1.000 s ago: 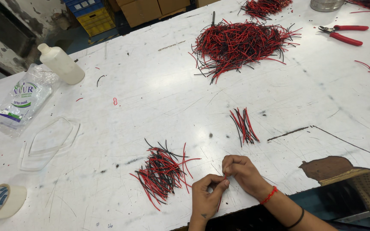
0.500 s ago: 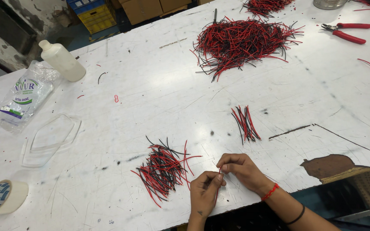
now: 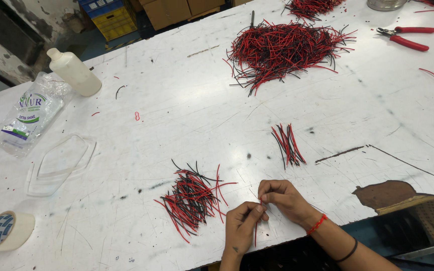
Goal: The person strips the insulation from the ends of red and black wires by hand. They repeatedly pick up a wire, remove the outer coating, and place the finished wire into a separate pile on the table.
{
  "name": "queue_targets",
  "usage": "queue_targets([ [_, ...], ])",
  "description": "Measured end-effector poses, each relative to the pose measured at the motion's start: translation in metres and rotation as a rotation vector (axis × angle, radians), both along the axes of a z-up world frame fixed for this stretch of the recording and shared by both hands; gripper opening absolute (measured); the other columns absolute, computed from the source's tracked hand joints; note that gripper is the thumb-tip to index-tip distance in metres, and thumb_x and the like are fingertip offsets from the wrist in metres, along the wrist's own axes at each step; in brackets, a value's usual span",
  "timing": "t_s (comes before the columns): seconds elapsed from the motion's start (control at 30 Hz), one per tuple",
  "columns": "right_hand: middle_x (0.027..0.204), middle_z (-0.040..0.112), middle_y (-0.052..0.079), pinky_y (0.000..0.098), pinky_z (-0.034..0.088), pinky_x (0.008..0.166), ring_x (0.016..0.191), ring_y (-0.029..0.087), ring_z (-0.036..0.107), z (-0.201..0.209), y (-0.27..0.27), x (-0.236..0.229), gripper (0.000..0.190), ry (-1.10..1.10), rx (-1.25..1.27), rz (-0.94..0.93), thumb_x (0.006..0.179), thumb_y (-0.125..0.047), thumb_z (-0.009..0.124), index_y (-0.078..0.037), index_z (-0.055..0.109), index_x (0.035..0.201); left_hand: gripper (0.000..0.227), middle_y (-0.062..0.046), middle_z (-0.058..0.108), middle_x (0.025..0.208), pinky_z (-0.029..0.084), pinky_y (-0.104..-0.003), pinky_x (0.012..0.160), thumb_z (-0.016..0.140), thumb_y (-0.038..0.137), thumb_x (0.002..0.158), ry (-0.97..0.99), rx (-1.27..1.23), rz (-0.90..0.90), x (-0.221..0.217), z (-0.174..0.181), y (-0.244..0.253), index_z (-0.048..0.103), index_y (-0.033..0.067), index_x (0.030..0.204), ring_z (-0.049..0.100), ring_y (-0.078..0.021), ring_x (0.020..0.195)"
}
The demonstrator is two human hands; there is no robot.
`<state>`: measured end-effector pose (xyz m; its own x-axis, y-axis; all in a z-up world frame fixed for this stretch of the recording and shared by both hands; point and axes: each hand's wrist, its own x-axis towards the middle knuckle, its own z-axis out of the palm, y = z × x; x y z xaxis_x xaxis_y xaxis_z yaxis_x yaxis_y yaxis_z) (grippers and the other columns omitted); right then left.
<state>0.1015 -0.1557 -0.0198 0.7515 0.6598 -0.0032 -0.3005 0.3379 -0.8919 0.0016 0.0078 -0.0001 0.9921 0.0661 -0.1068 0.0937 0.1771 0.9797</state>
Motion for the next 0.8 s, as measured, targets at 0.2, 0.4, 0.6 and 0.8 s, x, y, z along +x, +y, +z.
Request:
queue_targets([
  [0.2, 0.079, 0.058, 0.003, 0.0328, 0.045, 0.074, 0.076, 0.014, 0.053, 0.003, -0.001, 0.000, 0.007, 0.003, 0.020, 0.003, 0.080, -0.003, 0.062, -0.004, 0.064, 0.074, 0.023, -0.007, 0.074, 0.077, 0.051, -0.024, 0.073, 0.067, 0.016, 0.096, -0.039, 0.095, -0.027, 0.000, 0.006, -0.001, 0.075, -0.0049, 0.094, 0.065, -0.0093, 0.075],
  [0.4, 0.079, 0.056, 0.004, 0.0315, 0.046, 0.070, 0.073, 0.014, 0.053, 0.005, 0.000, -0.001, 0.008, 0.012, 0.046, -0.014, 0.082, -0.003, 0.060, -0.003, 0.061, 0.074, 0.023, -0.008, 0.076, 0.078, 0.051, -0.026, 0.070, 0.072, 0.016, 0.093, -0.075, 0.263, -0.107, 0.001, 0.014, 0.001, 0.076, -0.0062, 0.092, 0.066, -0.0113, 0.072],
  [0.6, 0.076, 0.054, 0.005, 0.0329, 0.044, 0.047, 0.059, 0.015, 0.051, 0.012, 0.002, -0.002, 0.009, 0.147, 0.063, -0.007, 0.081, -0.003, 0.056, -0.001, 0.059, 0.073, 0.023, -0.005, 0.077, 0.085, 0.052, -0.024, 0.083, 0.064, 0.018, 0.097, 0.046, -0.054, -0.128, 0.009, 0.012, -0.005, 0.074, -0.0025, 0.102, 0.068, -0.0079, 0.082],
  [0.8, 0.080, 0.056, 0.005, 0.0305, 0.044, 0.071, 0.074, 0.013, 0.051, 0.001, 0.002, 0.000, 0.008, 0.053, 0.065, -0.075, 0.082, -0.001, 0.055, -0.002, 0.058, 0.075, 0.020, -0.009, 0.072, 0.071, 0.048, -0.027, 0.068, 0.077, 0.016, 0.089, 0.073, 0.104, 0.026, 0.013, 0.008, -0.014, 0.073, -0.0031, 0.084, 0.062, -0.0118, 0.068],
])
